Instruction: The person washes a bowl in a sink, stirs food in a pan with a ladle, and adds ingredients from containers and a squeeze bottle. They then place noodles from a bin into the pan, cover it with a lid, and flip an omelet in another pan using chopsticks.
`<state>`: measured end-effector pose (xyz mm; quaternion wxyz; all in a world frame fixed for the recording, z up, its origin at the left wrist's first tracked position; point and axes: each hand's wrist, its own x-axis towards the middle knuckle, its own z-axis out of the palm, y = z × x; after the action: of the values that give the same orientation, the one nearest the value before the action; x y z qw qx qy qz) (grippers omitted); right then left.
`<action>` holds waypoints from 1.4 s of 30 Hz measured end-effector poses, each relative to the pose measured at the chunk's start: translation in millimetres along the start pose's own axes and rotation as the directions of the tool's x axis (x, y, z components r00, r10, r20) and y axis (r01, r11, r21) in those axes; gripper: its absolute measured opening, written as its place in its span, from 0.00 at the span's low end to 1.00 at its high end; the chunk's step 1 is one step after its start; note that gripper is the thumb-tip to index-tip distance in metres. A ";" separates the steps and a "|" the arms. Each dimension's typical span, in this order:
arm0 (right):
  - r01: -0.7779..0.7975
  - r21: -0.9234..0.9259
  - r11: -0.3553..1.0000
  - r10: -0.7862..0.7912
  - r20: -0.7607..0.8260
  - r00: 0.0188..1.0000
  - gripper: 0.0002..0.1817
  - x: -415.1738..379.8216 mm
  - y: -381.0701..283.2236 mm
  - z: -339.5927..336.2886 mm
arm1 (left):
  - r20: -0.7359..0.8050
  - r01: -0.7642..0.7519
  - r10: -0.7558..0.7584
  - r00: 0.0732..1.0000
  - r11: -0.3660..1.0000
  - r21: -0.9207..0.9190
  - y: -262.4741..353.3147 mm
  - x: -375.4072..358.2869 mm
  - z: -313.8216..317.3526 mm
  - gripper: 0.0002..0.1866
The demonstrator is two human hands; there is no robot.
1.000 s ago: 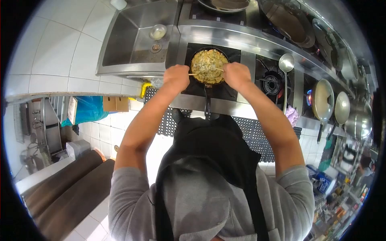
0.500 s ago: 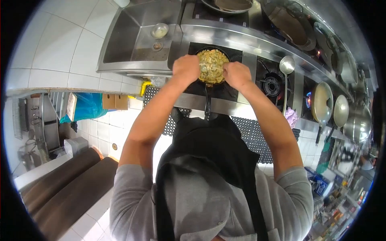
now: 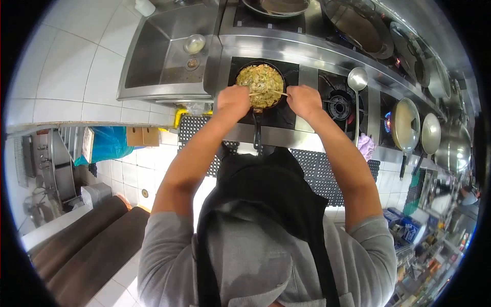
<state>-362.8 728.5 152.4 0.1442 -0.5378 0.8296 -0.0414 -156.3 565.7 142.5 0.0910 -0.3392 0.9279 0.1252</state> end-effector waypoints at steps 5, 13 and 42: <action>0.034 0.042 0.999 -0.032 -0.059 0.998 0.11 -15.2 -7.7 -19.5 | -0.072 -0.027 0.024 0.997 0.998 -0.049 10.8 -26.9 -27.5 0.10; -0.078 0.311 0.947 0.120 -0.120 0.985 0.09 -45.6 9.6 -15.7 | -0.090 0.184 -0.254 0.963 0.863 -0.471 18.5 -107.2 108.8 0.19; -0.206 0.376 0.903 0.275 -0.138 0.952 0.12 -62.8 21.8 5.4 | -0.206 0.114 -0.193 0.959 0.932 -0.343 39.5 -57.7 42.4 0.14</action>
<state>-356.6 794.8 154.6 0.1648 -0.3894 0.8782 -0.2236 -135.0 642.4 123.6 -0.0680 -0.4339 0.8687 0.2290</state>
